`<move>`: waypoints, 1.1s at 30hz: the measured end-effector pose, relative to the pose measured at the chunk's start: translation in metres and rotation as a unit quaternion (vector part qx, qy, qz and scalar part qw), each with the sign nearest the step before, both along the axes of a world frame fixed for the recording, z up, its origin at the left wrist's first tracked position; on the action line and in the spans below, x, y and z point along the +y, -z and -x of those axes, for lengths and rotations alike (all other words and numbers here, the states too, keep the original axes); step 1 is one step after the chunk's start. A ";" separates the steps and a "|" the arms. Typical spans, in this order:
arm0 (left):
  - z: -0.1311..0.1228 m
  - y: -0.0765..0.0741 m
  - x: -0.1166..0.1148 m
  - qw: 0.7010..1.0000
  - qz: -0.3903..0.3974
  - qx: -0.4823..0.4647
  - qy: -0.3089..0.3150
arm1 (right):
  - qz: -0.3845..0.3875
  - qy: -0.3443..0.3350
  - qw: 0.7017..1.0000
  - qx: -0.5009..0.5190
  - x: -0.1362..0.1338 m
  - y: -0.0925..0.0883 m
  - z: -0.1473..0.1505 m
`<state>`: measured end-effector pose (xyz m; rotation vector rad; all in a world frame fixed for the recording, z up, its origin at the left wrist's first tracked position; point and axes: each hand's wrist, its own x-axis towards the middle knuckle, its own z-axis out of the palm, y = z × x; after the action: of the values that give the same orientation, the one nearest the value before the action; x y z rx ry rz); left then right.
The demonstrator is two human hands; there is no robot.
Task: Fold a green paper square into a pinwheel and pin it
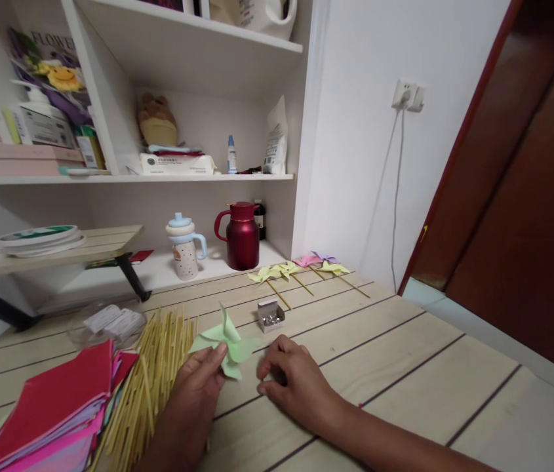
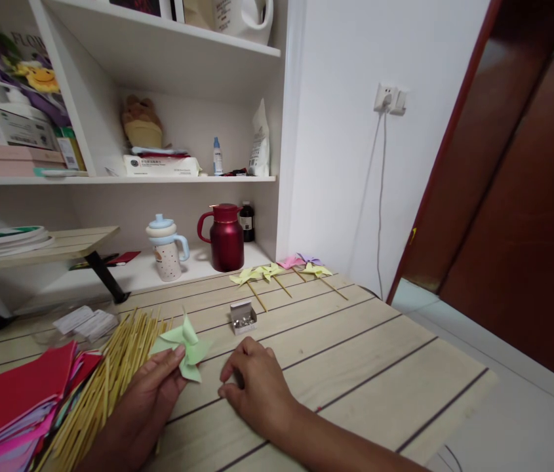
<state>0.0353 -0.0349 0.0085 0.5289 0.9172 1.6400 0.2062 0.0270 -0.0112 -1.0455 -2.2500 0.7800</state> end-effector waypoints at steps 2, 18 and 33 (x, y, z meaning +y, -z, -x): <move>0.000 0.000 0.000 1.000 -0.003 0.002 0.002 | -0.001 -0.006 1.000 0.010 0.001 0.001 0.000; -0.003 -0.006 -0.002 1.000 0.006 -0.003 -0.008 | 0.022 -0.041 0.998 0.052 0.006 0.005 -0.005; 0.000 -0.001 -0.001 1.000 -0.005 0.009 0.008 | 0.040 -0.041 0.996 0.062 0.006 0.002 -0.005</move>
<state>0.0357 -0.0363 0.0093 0.5584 0.9164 1.6295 0.2110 0.0330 -0.0132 -0.9184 -2.1836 0.9510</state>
